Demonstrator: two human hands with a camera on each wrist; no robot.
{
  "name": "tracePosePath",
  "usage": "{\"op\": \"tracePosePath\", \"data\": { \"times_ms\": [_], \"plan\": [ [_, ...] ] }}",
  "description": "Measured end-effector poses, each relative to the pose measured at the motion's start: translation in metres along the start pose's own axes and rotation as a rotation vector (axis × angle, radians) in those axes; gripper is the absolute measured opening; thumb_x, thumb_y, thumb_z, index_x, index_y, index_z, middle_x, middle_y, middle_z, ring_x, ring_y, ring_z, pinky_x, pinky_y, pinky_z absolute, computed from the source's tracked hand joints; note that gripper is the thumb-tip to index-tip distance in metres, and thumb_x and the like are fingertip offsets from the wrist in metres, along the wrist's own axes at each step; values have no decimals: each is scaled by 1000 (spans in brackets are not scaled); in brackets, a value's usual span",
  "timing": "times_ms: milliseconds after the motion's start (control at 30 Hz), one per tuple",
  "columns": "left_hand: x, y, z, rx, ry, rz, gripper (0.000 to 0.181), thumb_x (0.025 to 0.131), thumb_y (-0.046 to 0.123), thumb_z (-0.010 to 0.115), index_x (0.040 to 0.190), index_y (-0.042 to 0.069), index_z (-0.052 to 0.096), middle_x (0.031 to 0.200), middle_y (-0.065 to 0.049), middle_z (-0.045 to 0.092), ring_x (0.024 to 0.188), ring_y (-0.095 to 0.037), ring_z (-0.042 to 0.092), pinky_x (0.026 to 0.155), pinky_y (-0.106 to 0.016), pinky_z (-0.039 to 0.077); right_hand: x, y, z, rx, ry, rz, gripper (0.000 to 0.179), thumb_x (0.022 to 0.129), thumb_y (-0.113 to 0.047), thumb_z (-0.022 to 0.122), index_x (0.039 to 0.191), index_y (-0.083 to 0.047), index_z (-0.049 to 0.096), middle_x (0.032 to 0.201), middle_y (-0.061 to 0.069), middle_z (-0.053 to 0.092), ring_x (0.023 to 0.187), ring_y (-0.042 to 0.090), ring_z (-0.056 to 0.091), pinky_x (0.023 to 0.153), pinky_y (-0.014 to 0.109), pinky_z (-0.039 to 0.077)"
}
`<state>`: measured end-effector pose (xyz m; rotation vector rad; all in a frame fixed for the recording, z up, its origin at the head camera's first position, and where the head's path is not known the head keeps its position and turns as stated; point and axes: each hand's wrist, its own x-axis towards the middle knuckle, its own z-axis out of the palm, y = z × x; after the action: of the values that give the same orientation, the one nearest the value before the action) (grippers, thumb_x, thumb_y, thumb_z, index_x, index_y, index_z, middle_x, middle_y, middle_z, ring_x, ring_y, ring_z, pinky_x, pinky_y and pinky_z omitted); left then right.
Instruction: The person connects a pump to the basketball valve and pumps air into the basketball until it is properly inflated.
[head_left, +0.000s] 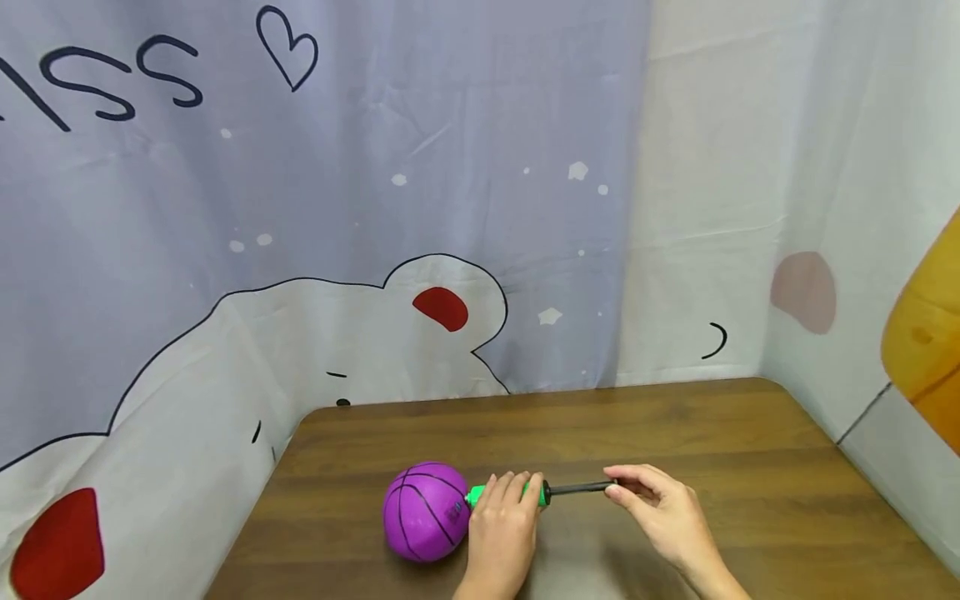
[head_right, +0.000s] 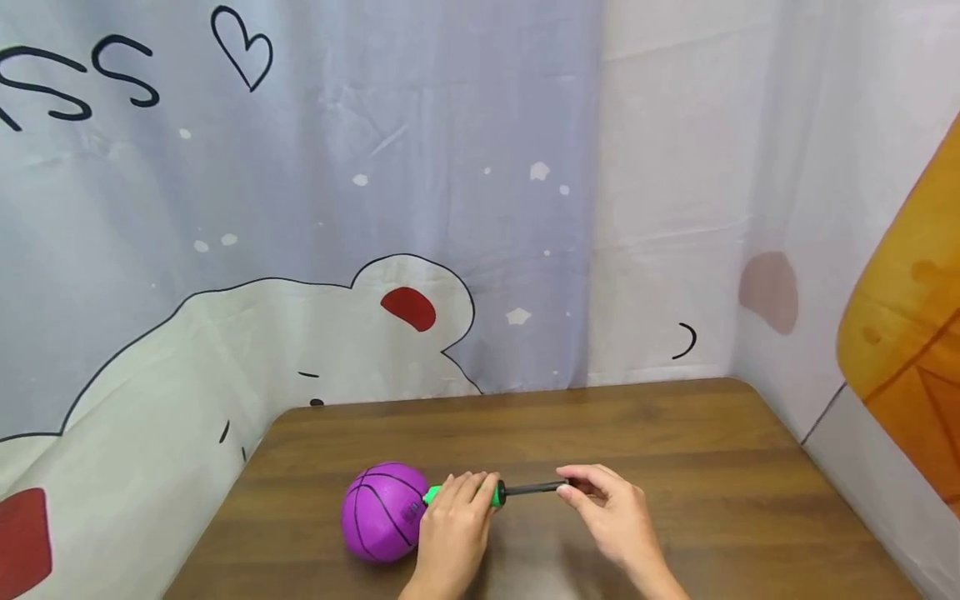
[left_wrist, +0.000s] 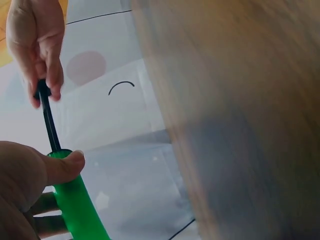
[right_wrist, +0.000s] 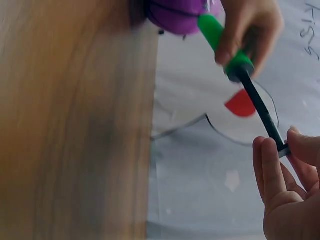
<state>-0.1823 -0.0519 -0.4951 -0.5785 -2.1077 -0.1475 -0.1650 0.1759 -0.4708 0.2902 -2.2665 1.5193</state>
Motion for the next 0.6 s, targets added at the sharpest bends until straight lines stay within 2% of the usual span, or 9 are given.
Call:
{"op": "tracePosePath", "data": {
  "times_ms": [133,300,433,600],
  "plan": [
    [-1,0,1,22,-8,3,44,63,17,92,104,16,76,99,-1,75,92,-21,73,86,-43,62,-1,-2,25,50,-8,-15,20,85,-8,80,104,-13,77,98,1,73,85,3,68,74,20,60],
    [-2,1,1,30,-33,6,43,64,19,92,104,15,77,99,-2,76,92,-22,73,87,-44,61,-1,-4,49,104,-53,42,20,84,-6,80,103,-11,76,99,3,73,86,5,69,76,19,60],
    [-1,2,1,32,-39,4,40,67,18,91,105,15,77,100,-3,76,92,-23,73,87,-45,61,1,-5,57,93,-88,71,21,84,-6,79,104,-12,76,101,0,72,89,8,70,79,19,59],
    [1,2,0,37,-43,2,42,66,20,91,105,16,76,100,-2,76,92,-22,73,87,-44,61,2,-6,58,111,-83,61,21,83,-6,80,103,-13,76,101,0,73,89,9,71,79,18,59]
  ]
}}
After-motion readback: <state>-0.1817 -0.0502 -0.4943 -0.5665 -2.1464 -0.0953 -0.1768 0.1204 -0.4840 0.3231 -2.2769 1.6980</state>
